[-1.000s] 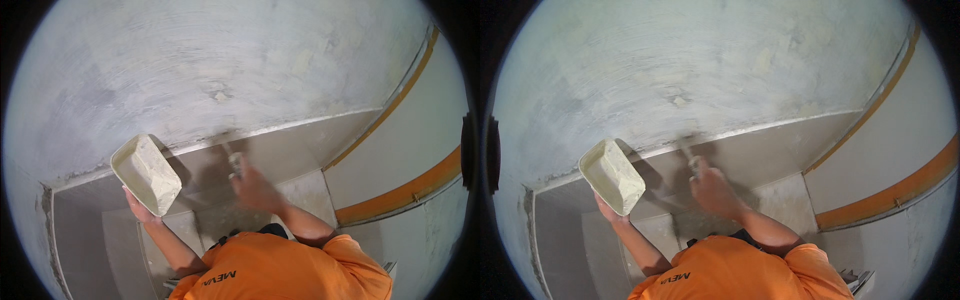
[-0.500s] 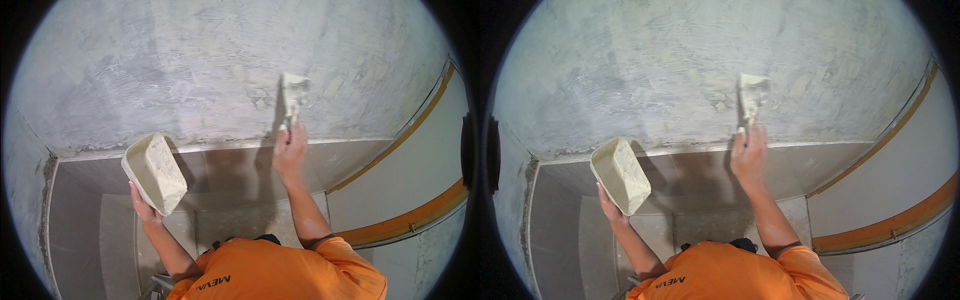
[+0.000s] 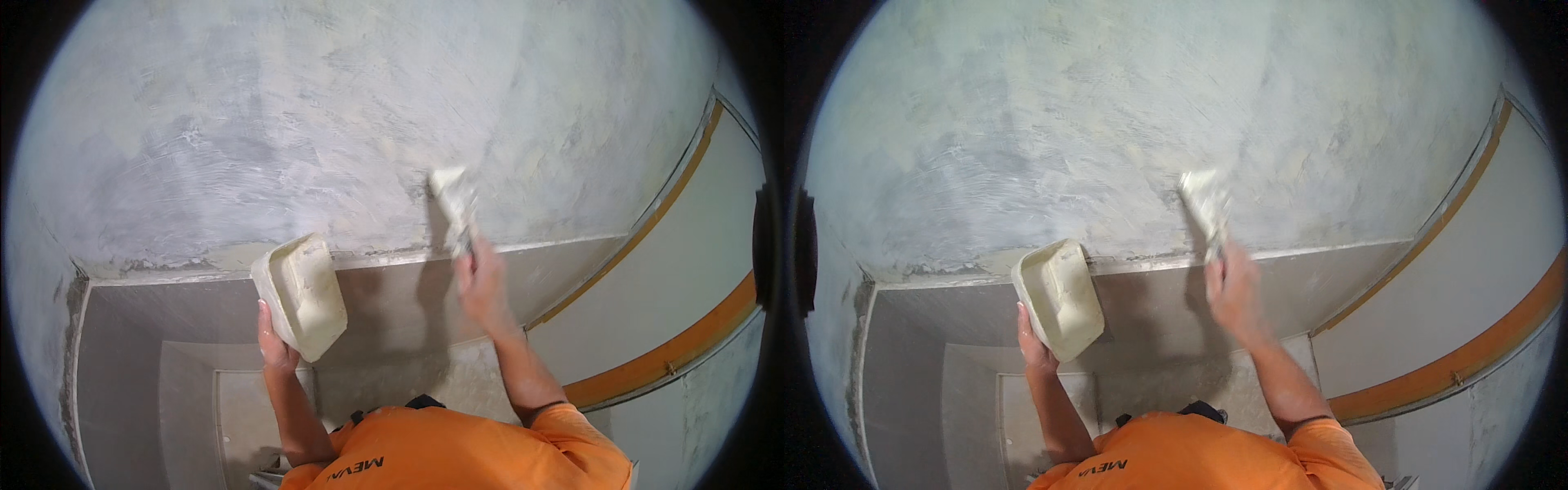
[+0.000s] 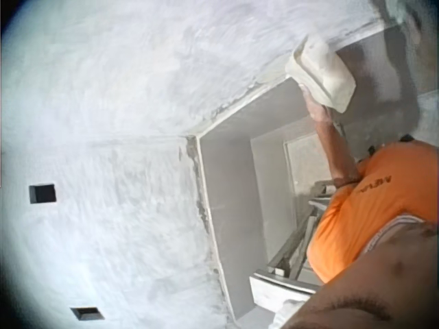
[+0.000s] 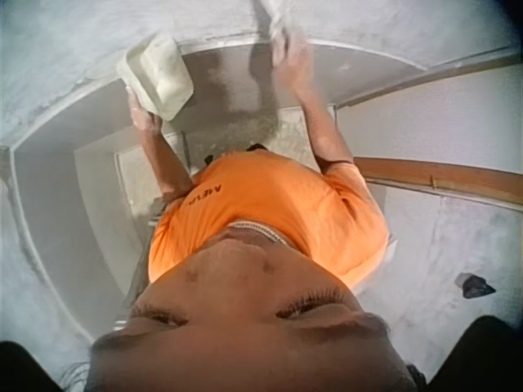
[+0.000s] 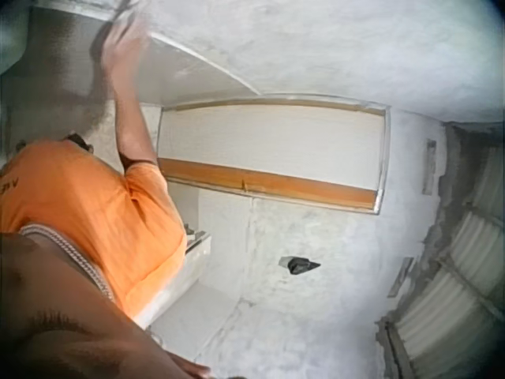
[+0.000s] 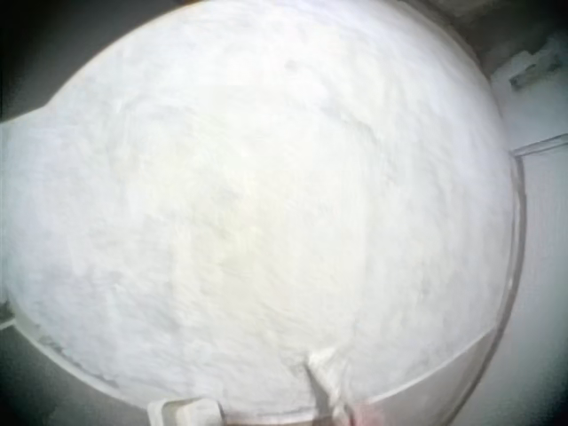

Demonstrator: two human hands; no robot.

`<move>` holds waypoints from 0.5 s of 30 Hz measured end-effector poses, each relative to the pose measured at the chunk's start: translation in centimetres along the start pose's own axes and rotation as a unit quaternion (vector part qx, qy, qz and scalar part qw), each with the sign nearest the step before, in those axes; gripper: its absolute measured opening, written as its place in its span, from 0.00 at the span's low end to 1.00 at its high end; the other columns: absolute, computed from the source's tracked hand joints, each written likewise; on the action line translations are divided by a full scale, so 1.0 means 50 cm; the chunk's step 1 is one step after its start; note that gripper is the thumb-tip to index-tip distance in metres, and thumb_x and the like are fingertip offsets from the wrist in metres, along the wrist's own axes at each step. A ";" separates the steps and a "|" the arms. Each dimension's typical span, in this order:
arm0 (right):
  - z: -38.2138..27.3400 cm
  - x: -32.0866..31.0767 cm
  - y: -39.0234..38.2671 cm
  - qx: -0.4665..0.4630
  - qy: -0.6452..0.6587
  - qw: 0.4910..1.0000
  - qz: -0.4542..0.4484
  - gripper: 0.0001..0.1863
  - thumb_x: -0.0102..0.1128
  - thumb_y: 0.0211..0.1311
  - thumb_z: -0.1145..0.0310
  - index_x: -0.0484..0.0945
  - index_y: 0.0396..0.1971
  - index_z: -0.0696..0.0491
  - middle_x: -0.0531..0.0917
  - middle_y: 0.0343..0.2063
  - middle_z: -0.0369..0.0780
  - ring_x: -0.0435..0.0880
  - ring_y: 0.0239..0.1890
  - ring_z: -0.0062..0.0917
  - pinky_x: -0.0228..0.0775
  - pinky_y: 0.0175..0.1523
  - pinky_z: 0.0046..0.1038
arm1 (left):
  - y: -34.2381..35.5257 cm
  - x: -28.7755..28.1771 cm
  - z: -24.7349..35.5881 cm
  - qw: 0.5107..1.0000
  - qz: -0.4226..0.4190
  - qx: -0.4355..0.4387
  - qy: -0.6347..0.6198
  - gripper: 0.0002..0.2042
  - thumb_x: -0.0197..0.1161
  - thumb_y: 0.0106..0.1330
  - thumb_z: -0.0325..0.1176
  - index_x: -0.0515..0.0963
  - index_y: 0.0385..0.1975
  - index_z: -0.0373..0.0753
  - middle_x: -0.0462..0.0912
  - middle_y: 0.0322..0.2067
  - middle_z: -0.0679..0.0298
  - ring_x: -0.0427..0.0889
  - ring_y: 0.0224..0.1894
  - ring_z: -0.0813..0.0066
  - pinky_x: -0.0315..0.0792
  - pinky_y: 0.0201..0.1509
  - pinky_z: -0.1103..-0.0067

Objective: The person applies plaster to a wall and ceiling using a putty knife, taking the plaster from a plastic container.

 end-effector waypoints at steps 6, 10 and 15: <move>-0.145 -0.054 0.160 -0.100 0.089 0.974 0.181 0.28 0.55 0.64 0.72 0.67 0.64 0.66 0.79 0.34 0.54 0.79 0.34 0.52 0.72 0.46 0.45 | -0.001 0.007 -0.019 1.000 0.015 -0.003 0.008 0.31 0.40 0.79 0.54 0.60 0.70 0.34 0.71 0.64 0.53 0.73 0.64 0.57 0.67 0.69 0.63; -0.168 0.178 0.042 -0.089 -0.011 0.993 0.083 0.35 0.56 0.65 0.69 0.57 0.69 0.65 0.78 0.40 0.55 0.80 0.30 0.48 0.77 0.39 0.44 | -0.028 -0.020 0.048 0.994 0.093 0.058 0.009 0.32 0.41 0.78 0.55 0.60 0.70 0.35 0.69 0.66 0.53 0.71 0.66 0.55 0.67 0.69 0.62; -0.115 0.310 -0.167 -0.066 0.001 0.981 -0.183 0.31 0.58 0.63 0.67 0.65 0.66 0.57 0.80 0.38 0.54 0.82 0.27 0.48 0.78 0.35 0.44 | -0.036 -0.069 0.096 0.987 0.115 0.098 -0.063 0.32 0.40 0.78 0.57 0.58 0.73 0.40 0.64 0.70 0.54 0.69 0.67 0.52 0.69 0.68 0.58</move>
Point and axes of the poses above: each hand's wrist, its own y-axis towards the middle knuckle, its own x-axis out of the palm, z = x × y, the point moved 10 cm from there along y, towards the middle knuckle
